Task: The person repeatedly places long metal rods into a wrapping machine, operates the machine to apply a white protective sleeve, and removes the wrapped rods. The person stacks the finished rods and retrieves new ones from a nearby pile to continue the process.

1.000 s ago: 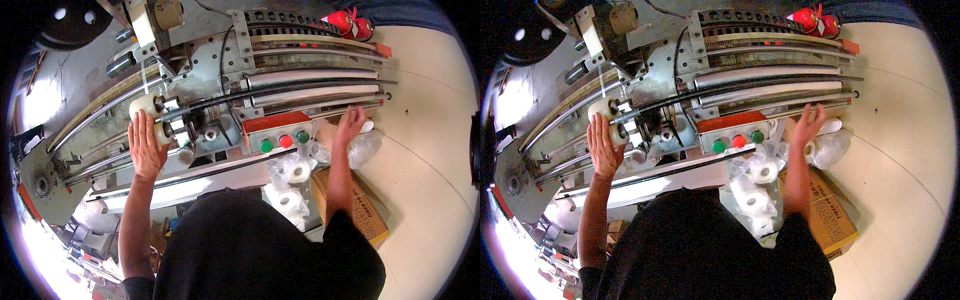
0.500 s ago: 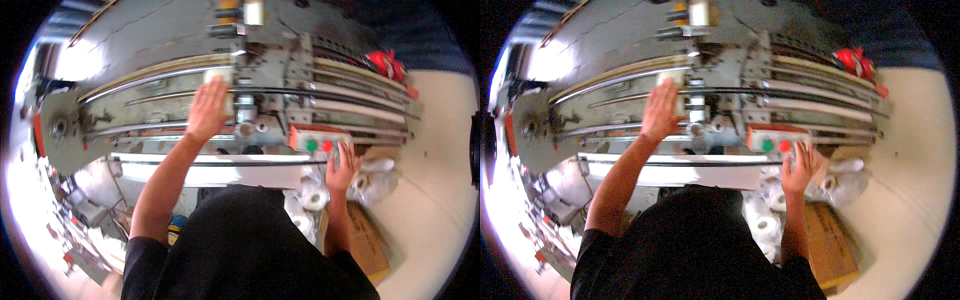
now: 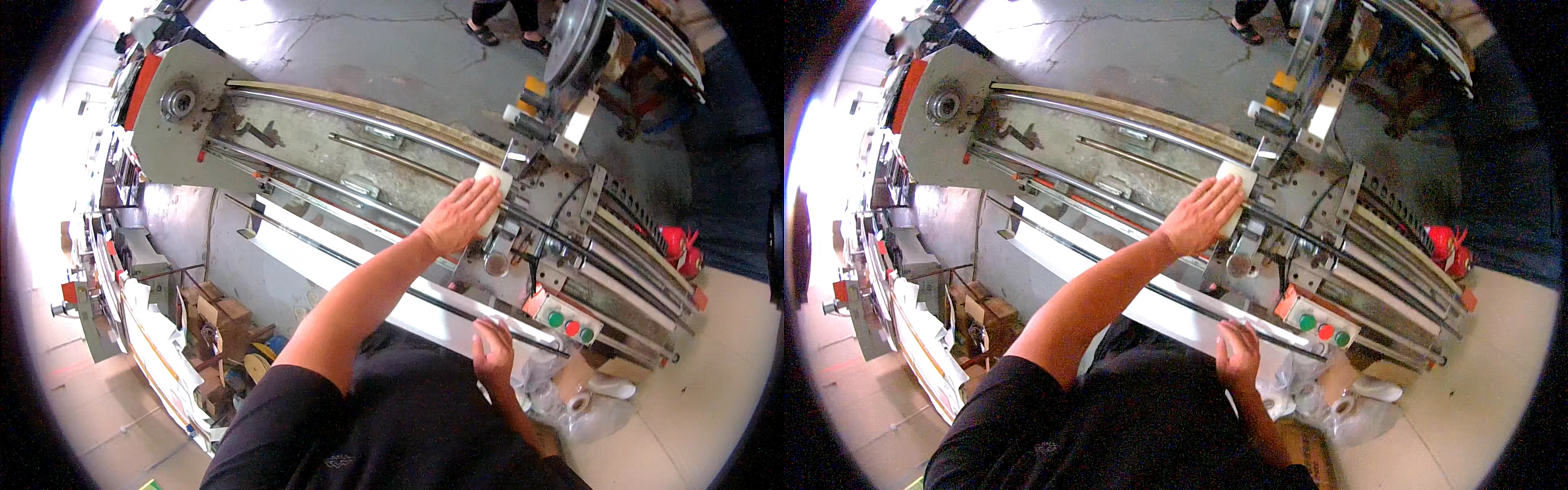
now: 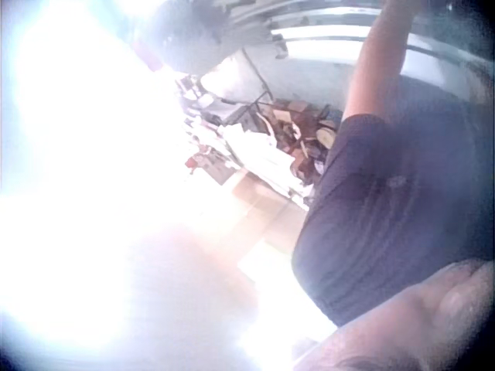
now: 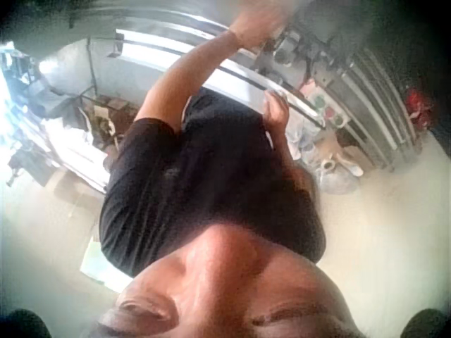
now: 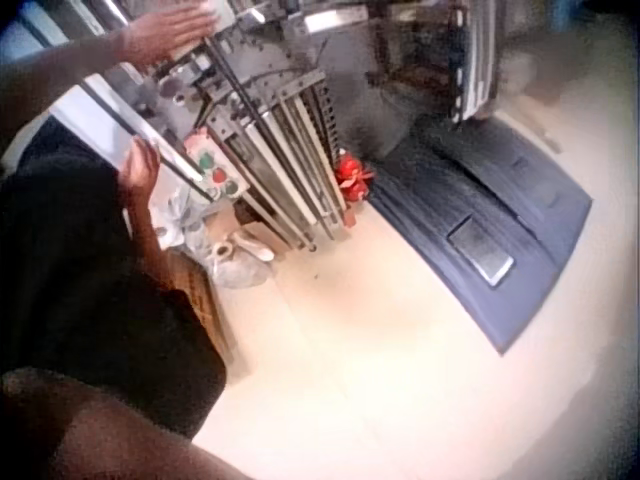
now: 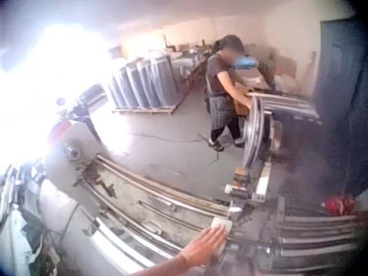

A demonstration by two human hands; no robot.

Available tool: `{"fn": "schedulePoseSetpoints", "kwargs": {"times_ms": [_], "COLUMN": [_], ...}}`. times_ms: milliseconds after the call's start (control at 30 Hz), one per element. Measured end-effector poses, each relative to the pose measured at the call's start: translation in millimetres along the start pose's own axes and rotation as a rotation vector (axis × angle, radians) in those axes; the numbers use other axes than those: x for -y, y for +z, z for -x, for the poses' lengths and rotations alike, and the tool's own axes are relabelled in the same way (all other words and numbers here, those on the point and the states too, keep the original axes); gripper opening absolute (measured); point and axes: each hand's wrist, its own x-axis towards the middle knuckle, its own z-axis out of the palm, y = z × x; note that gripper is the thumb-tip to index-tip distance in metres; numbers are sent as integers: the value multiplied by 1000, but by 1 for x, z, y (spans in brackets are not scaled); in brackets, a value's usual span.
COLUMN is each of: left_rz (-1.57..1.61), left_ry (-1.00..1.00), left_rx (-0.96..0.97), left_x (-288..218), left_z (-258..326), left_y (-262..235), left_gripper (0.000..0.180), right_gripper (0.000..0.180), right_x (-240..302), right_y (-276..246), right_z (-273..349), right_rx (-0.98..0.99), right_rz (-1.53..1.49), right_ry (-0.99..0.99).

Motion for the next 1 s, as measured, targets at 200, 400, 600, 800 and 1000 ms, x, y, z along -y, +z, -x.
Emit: {"fn": "schedulePoseSetpoints", "kwargs": {"times_ms": [200,400,600,800,1000], "left_rz": [-6,115,134,25,45], "left_ry": [7,21,47,97,73], "left_rx": [-36,-98,-176,-286,-228], "left_x": [17,67,132,200,251], "left_z": [9,37,71,106,137], "left_y": [-12,-8,0,13,-12], "left_gripper": [97,87,74,61,61], "right_gripper": [25,23,28,33,33], "right_x": [20,56,102,177,271], "right_y": [17,58,145,256,291], "right_z": [-27,-68,-107,-141,-152], "right_rx": [39,34,-48,-214,-248], "right_rz": [-74,-75,-176,-129,-131], "right_ry": [-43,-31,167,229,270]}}
